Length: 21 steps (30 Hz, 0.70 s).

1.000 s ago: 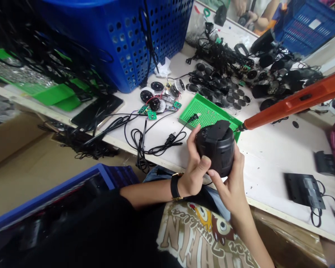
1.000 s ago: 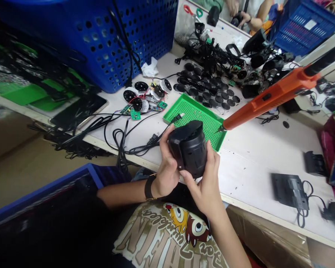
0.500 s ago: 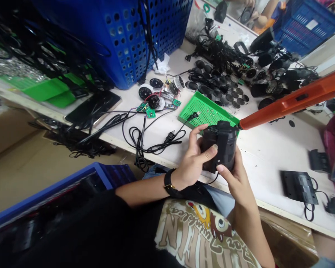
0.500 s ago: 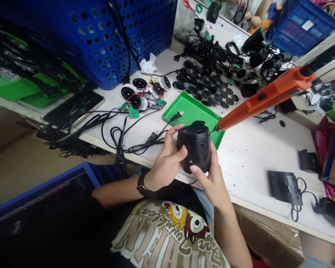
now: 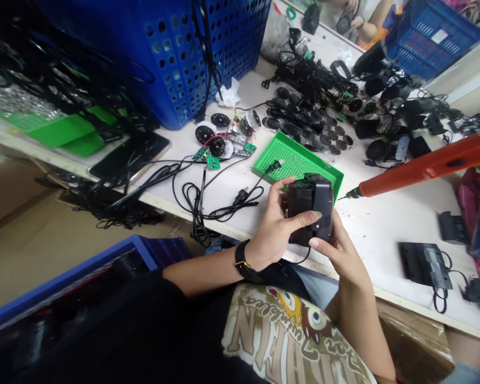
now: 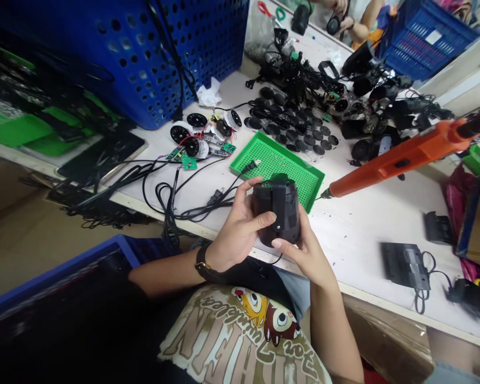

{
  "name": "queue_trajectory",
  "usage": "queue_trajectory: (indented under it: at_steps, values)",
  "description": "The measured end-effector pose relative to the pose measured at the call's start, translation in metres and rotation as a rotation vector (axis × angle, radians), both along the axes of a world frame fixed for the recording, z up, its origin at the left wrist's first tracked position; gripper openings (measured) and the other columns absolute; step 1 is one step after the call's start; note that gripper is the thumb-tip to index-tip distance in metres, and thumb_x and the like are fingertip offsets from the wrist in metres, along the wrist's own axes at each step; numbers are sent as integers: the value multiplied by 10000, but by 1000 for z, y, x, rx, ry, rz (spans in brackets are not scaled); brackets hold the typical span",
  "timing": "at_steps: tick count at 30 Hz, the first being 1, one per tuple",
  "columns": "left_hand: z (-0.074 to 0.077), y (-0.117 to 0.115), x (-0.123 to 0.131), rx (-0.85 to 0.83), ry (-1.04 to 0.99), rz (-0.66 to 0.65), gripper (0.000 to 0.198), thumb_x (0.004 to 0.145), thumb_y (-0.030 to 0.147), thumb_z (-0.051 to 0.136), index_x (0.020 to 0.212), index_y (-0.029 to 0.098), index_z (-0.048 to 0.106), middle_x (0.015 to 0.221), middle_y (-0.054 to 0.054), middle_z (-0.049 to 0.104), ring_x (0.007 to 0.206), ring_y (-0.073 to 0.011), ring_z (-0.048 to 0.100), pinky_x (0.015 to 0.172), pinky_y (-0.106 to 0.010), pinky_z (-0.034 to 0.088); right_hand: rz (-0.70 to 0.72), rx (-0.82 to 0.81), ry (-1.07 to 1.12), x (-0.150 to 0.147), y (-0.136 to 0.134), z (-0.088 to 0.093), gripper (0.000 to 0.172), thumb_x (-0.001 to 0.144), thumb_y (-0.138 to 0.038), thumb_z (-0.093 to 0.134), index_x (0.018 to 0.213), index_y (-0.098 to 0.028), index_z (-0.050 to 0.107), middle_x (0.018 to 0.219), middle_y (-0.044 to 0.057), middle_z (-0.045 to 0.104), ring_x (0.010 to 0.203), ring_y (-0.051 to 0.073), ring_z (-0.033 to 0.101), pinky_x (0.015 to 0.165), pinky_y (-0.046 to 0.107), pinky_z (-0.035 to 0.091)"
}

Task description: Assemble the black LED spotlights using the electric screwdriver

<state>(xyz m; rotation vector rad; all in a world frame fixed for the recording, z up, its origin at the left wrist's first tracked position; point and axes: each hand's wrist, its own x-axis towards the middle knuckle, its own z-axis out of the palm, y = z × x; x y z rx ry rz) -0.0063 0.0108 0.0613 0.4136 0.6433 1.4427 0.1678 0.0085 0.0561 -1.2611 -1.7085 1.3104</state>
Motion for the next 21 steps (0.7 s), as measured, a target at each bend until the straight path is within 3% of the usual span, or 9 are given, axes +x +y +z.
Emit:
queue_trajectory:
  at_steps: [5, 11, 14, 17, 19, 21]
  values:
    - [-2, 3, -1, -1, -25, 17, 729, 673, 302, 970, 1278, 349, 566, 1085, 7, 657, 1203, -265, 625, 1116, -454, 461, -59, 31, 36, -10, -1, 2, 855, 879, -519, 753, 1612, -302, 370, 1667, 85, 450, 1521, 297, 465, 1276, 563, 384]
    - [-9, 12, -1, -49, -92, 67, 534, 800, 383, 894, 1258, 317, 627, 1242, -9, 707, 1313, -278, 622, 1143, -450, 471, -26, 38, -99, -13, 2, 19, 794, 1001, -582, 553, 1678, -307, 242, 1767, 23, 261, 1638, 266, 267, 1347, 570, 194]
    - [-13, 18, -1, -80, -120, 75, 425, 885, 439, 811, 1248, 285, 652, 1283, -29, 727, 1328, -277, 626, 1149, -446, 482, -16, 37, -223, -13, 6, 30, 787, 1016, -610, 503, 1682, -287, 235, 1709, 47, 396, 1564, 301, 415, 1296, 603, 306]
    - [-17, 21, -3, -112, -151, 26, 376, 973, 499, 686, 1265, 263, 677, 1355, -58, 719, 1372, -285, 604, 1163, -452, 479, -15, 73, -358, -18, 10, 40, 791, 1004, -639, 508, 1667, -268, 290, 1461, 77, 678, 1250, 310, 687, 1096, 574, 537]
    - [-18, 22, -5, -137, -177, -18, 406, 1016, 532, 596, 1299, 255, 683, 1398, -70, 705, 1399, -287, 586, 1174, -457, 473, -17, 106, -433, -23, 11, 44, 804, 994, -667, 504, 1655, -244, 331, 1260, 82, 774, 1014, 282, 748, 949, 514, 603]
    - [-18, 22, -8, -167, -193, -47, 448, 1050, 548, 512, 1329, 243, 683, 1402, -75, 706, 1408, -288, 582, 1183, -460, 469, -20, 144, -482, -28, 12, 47, 821, 988, -692, 486, 1645, -217, 361, 1170, 93, 796, 927, 277, 749, 883, 480, 605]
